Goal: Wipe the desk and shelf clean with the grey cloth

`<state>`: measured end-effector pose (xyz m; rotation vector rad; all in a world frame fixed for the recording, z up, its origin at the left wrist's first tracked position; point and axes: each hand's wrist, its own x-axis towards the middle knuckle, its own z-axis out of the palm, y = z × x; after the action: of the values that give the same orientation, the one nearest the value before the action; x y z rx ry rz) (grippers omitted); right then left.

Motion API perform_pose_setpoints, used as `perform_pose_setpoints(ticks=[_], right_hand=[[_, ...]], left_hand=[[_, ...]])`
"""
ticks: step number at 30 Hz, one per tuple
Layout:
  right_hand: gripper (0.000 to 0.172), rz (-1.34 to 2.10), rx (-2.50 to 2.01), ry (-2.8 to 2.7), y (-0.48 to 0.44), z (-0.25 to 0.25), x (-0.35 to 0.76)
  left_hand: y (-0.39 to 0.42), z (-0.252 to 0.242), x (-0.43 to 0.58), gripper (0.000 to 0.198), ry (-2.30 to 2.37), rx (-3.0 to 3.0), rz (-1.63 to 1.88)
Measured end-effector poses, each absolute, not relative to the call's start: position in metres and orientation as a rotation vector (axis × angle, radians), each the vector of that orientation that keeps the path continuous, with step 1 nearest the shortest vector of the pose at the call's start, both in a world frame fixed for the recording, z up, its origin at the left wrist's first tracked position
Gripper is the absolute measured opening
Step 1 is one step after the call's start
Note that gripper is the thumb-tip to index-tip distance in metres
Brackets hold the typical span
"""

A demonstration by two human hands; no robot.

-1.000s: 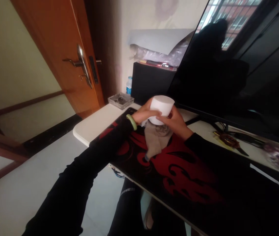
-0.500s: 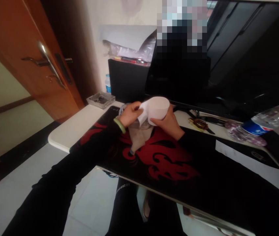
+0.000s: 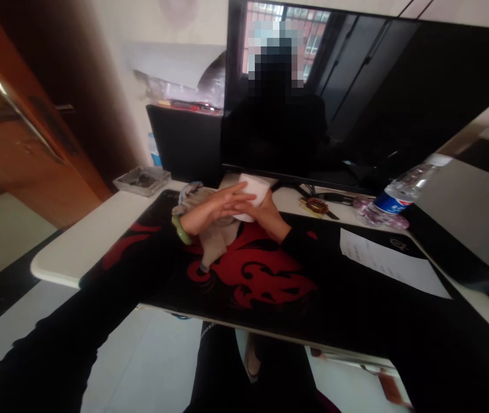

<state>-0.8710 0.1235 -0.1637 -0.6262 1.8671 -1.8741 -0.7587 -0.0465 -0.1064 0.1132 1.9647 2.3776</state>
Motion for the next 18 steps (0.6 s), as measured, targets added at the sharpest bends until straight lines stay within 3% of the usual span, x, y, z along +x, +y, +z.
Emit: perform_pose_setpoints(ticks=[6, 11, 15, 18], right_hand=[[0.116, -1.734, -0.671, 2.057, 0.144, -0.162, -0.876], [0.108, -1.575, -0.81, 2.21, 0.172, -0.155, -0.887], [0.106, -1.453, -0.773, 2.516, 0.215, -0.14, -0.903], [0.102, -1.385, -0.704, 2.807, 0.264, -0.109, -0.926]], left_hand=[[-0.041, -0.105, -0.756, 0.061, 2.04, 0.19, 2.281], [-0.047, -0.11, -0.761, 0.066, 2.346, 0.19, 2.028], [-0.058, -0.12, -0.766, 0.069, 2.823, 0.005, 1.642], [-0.065, -0.126, -0.769, 0.062, 3.017, -0.012, 1.341]])
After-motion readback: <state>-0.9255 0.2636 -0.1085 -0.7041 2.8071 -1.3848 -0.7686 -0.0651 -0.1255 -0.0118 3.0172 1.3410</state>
